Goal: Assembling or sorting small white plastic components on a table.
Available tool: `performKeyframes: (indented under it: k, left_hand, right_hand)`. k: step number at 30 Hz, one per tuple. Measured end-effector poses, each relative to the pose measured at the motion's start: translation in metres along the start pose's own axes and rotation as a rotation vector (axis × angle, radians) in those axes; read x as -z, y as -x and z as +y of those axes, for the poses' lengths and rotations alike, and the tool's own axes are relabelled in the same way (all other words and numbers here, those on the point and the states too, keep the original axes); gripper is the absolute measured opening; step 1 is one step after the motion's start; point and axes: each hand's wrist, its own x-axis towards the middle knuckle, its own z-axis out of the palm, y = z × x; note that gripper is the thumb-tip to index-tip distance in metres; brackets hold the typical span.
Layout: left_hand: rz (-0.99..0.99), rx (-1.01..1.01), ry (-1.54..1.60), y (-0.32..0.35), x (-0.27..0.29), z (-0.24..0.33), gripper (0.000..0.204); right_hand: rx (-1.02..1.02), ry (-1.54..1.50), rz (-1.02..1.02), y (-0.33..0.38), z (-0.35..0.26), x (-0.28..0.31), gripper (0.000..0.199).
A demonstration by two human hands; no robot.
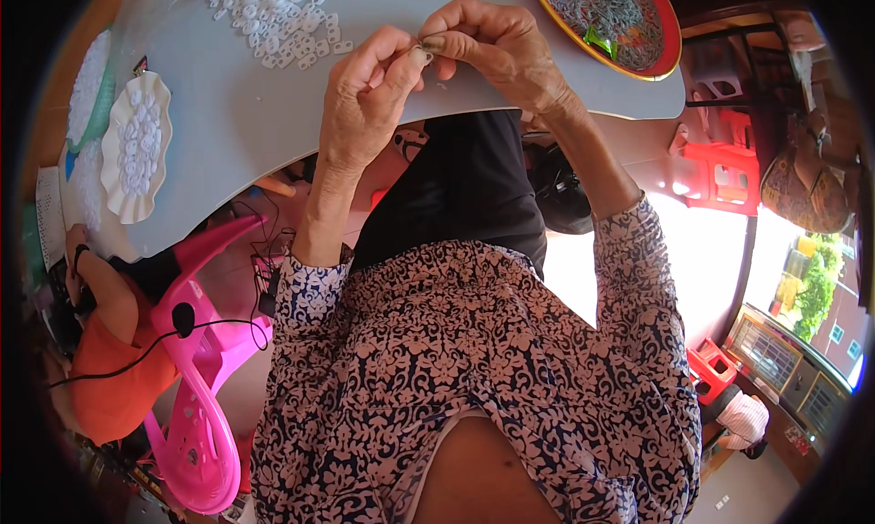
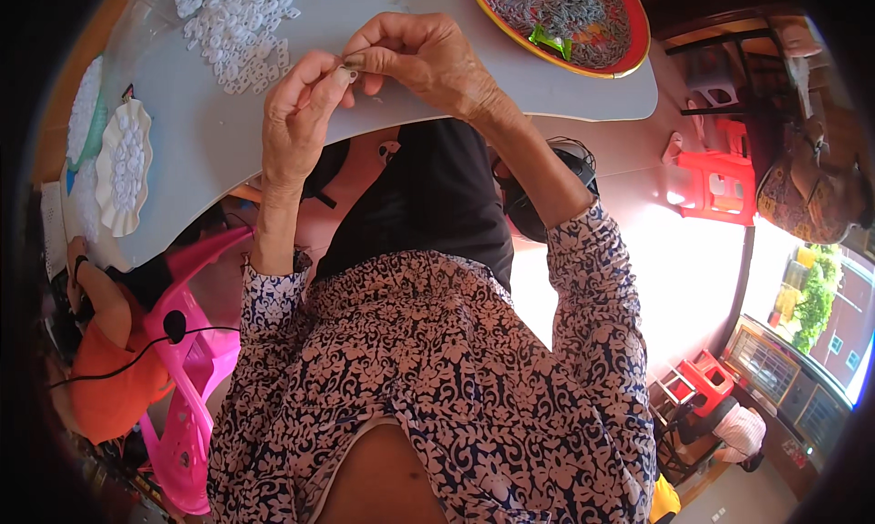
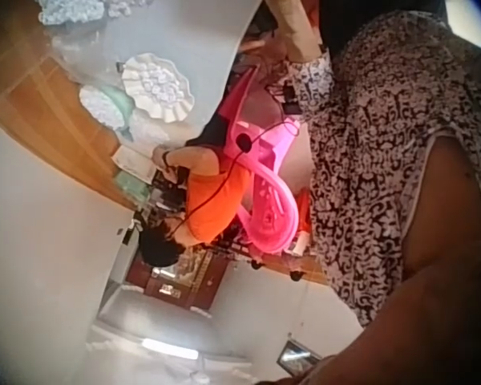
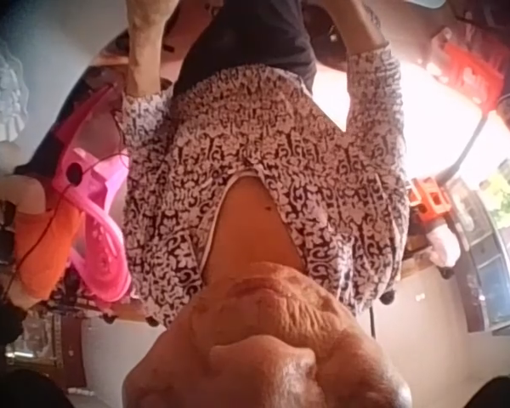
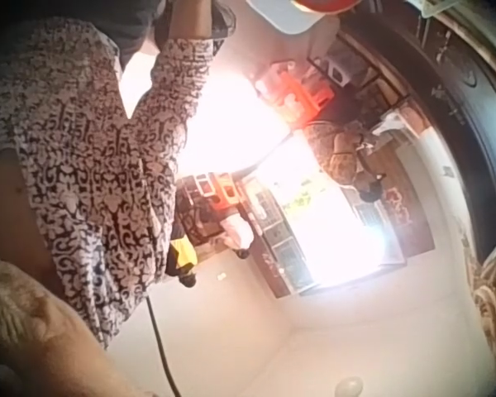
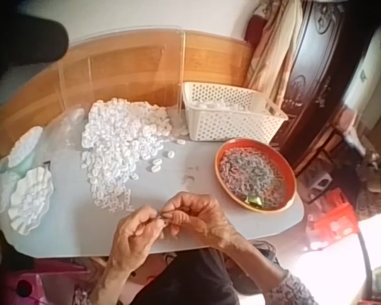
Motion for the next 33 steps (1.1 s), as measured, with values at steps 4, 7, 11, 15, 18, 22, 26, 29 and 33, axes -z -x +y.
performKeyframes:
  k: [4, 7, 11, 15, 18, 22, 26, 29, 33]
  left_hand:
    - [-0.028, -0.013, 0.015, -0.001, 0.000, 0.001, 0.019]
    - [-0.020, -0.031, 0.023, -0.001, -0.001, -0.004, 0.019]
    - [0.052, -0.097, -0.032, 0.001, -0.006, -0.004, 0.015]
    - [0.112, -0.209, -0.092, 0.001, -0.009, -0.004, 0.013]
    - [0.099, -0.140, -0.017, 0.000, -0.009, -0.004, 0.013]
    - [0.089, -0.129, -0.005, 0.000, -0.009, -0.005, 0.013]
    - [0.076, -0.108, -0.005, 0.001, -0.008, -0.006, 0.012]
    - [0.102, -0.115, 0.010, 0.001, -0.008, -0.004, 0.013]
    - [0.073, -0.064, -0.015, 0.001, -0.006, -0.004, 0.015]
  right_hand:
    - [-0.012, -0.001, -0.019, -0.002, 0.000, 0.002, 0.019]
    - [-0.036, 0.068, 0.000, -0.002, -0.001, -0.001, 0.018]
    - [0.063, 0.081, 0.055, -0.001, 0.001, -0.007, 0.024]
    - [-0.033, 0.141, 0.093, -0.003, -0.005, -0.009, 0.025]
    - [-0.091, 0.067, 0.072, -0.003, -0.005, -0.005, 0.025]
    - [-0.017, 0.023, 0.130, 0.001, -0.008, -0.013, 0.025]
    - [-0.020, 0.059, 0.105, 0.001, -0.002, -0.009, 0.024]
    - [-0.001, 0.021, 0.132, 0.002, -0.003, -0.015, 0.023]
    - [-0.026, 0.064, 0.223, 0.004, -0.002, -0.021, 0.022]
